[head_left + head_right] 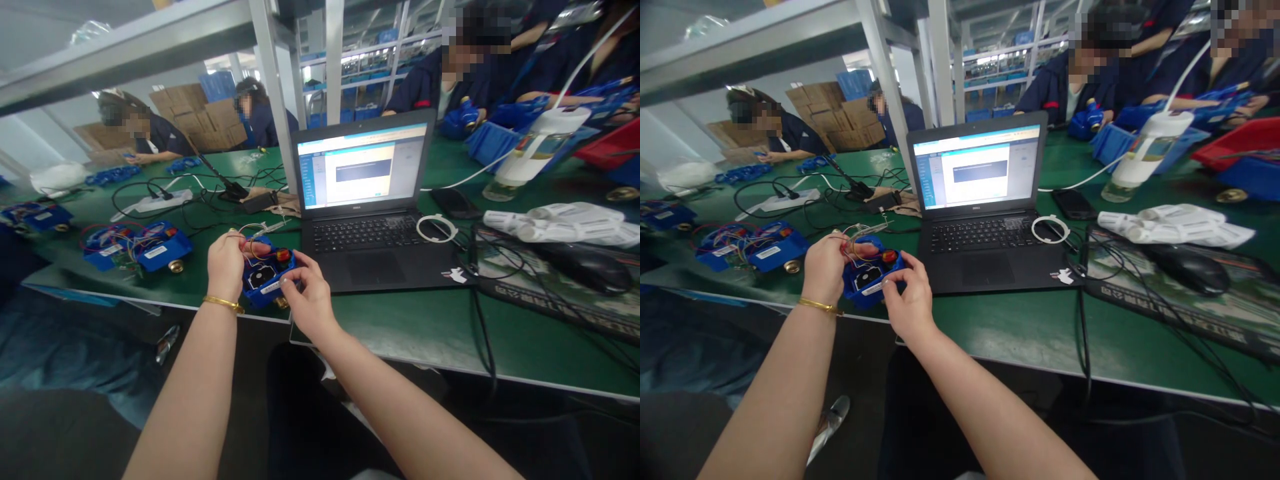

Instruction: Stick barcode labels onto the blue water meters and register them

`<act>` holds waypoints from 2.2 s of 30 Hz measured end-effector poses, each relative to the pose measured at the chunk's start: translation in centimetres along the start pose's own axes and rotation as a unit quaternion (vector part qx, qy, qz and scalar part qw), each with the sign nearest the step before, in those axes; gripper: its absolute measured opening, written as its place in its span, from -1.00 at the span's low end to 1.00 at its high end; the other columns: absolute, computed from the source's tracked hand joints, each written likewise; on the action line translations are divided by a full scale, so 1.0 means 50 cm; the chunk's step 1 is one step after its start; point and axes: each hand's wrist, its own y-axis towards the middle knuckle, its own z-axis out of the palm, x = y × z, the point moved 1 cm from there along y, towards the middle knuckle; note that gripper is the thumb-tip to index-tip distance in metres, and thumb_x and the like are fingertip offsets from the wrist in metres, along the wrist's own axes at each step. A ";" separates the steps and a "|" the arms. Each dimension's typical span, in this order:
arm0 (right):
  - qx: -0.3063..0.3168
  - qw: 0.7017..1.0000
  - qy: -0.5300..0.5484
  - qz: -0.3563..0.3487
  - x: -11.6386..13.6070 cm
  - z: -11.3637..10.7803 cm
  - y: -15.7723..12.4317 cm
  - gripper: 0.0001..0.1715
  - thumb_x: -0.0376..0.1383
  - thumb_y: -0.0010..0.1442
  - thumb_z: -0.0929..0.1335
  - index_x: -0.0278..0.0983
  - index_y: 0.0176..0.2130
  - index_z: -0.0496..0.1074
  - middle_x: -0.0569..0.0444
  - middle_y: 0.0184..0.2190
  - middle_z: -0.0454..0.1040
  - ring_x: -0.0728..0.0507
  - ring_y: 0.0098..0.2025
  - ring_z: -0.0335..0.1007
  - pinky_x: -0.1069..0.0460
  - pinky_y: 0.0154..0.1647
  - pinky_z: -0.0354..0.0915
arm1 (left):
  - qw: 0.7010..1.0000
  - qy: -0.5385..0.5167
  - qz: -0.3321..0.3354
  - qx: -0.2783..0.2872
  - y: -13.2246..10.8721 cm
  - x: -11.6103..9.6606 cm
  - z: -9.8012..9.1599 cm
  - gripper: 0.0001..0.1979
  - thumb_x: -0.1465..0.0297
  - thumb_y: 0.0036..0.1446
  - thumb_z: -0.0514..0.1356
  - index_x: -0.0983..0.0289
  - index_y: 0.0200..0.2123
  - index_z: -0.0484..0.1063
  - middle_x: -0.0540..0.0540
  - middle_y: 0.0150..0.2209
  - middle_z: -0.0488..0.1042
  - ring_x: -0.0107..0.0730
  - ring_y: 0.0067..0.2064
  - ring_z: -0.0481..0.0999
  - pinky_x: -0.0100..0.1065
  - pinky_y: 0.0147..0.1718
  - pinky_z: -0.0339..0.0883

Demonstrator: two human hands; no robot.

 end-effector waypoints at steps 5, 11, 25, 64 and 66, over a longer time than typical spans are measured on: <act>-0.011 1.000 -0.008 -0.004 0.002 0.003 -0.001 -0.92 -0.40 0.09 0.31 -0.29 -0.43 0.39 -0.09 0.04 0.27 -0.19 0.08 0.19 -0.08 0.10 0.11 | 1.000 0.005 -0.003 -0.007 -0.003 -0.004 0.000 -0.94 0.42 -0.17 0.04 0.29 -0.58 0.24 0.07 -0.68 0.38 -0.24 -0.54 0.49 -0.42 -0.57 0.34; -0.031 0.999 -0.006 -0.014 0.002 0.011 -0.007 -0.92 -0.38 0.10 0.29 -0.29 -0.41 0.38 -0.11 0.04 0.26 -0.20 0.09 0.18 -0.10 0.10 0.10 | 1.000 -0.003 0.000 -0.003 -0.001 -0.004 0.001 -0.93 0.42 -0.17 0.05 0.30 -0.57 0.26 0.09 -0.66 0.41 -0.24 -0.52 0.50 -0.38 -0.52 0.39; -0.061 0.997 -0.017 -0.039 -0.002 0.025 -0.018 -0.90 -0.35 0.15 0.26 -0.29 -0.38 0.36 -0.11 0.05 0.26 -0.18 0.10 0.16 -0.09 0.11 0.10 | 1.000 -0.001 0.014 0.011 -0.002 0.004 -0.007 -0.90 0.40 -0.21 0.02 0.29 -0.54 0.27 0.13 -0.61 0.46 -0.19 -0.50 0.51 -0.34 -0.50 0.41; -0.104 0.991 -0.047 -0.063 -0.006 0.048 -0.032 -0.95 -0.35 0.18 0.27 -0.28 -0.34 0.32 -0.12 0.04 0.25 -0.19 0.12 0.13 -0.10 0.12 0.09 | 1.000 -0.013 0.002 0.027 -0.004 0.008 -0.011 -0.88 0.34 -0.15 0.05 0.28 -0.52 0.27 0.12 -0.59 0.47 -0.15 -0.47 0.52 -0.28 -0.42 0.40; -0.103 0.992 -0.045 -0.055 -0.007 0.052 -0.033 -0.95 -0.36 0.13 0.32 -0.27 -0.34 0.30 -0.11 0.06 0.23 -0.19 0.13 0.12 -0.11 0.13 0.07 | 1.000 -0.014 0.003 0.026 -0.003 0.009 -0.012 -0.88 0.35 -0.15 0.05 0.28 -0.52 0.27 0.11 -0.59 0.47 -0.16 -0.47 0.52 -0.28 -0.43 0.41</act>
